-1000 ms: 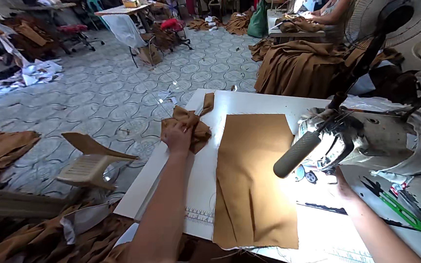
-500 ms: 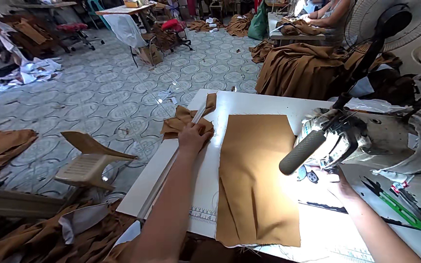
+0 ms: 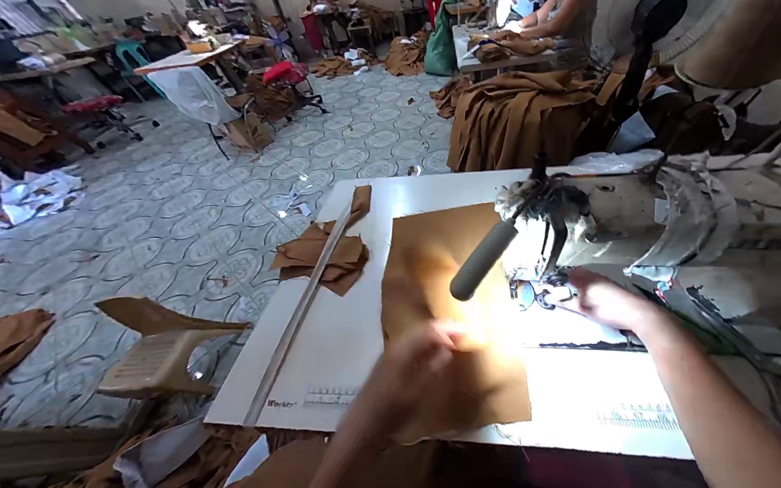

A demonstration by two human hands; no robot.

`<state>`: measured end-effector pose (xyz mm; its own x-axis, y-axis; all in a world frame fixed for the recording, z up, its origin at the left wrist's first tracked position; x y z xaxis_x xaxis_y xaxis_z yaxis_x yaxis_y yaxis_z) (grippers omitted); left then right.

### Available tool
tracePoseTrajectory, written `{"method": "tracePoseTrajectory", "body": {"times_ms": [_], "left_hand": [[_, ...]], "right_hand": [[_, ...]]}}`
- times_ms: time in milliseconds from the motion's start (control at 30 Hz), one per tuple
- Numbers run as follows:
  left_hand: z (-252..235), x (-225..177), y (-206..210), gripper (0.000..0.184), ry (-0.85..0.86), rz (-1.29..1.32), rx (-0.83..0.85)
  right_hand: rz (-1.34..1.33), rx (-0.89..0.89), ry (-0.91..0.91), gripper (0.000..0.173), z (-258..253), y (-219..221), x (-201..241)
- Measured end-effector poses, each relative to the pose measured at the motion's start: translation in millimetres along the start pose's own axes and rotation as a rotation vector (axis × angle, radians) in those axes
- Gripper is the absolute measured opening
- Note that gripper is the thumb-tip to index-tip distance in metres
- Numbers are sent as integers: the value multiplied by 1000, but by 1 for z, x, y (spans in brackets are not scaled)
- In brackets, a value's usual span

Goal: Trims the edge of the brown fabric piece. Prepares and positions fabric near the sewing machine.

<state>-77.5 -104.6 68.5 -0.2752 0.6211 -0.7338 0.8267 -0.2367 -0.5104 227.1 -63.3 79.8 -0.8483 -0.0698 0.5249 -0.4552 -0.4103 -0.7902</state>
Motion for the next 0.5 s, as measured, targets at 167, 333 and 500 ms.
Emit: {"method": "tracePoseTrajectory", "body": {"times_ms": [167, 333, 500], "left_hand": [[58, -32, 67, 21, 74, -6, 373], [40, -34, 69, 27, 112, -241, 502], [12, -65, 117, 22, 151, -270, 561]], "right_hand": [[123, -497, -315, 33, 56, 78, 15], [101, -501, -47, 71, 73, 117, 1], [83, -539, -3, 56, 74, 117, -2]]}}
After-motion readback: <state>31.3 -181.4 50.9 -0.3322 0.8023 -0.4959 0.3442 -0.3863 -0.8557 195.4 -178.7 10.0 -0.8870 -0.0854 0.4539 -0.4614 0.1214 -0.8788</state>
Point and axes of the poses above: each hand's wrist, its own z-axis away from the middle knuckle, its own y-axis out of the palm, x = y × z, the point moved 3 cm from there along -z, towards the middle knuckle, and after that the axes turned 1 degree about z, right-handed, at the moved point
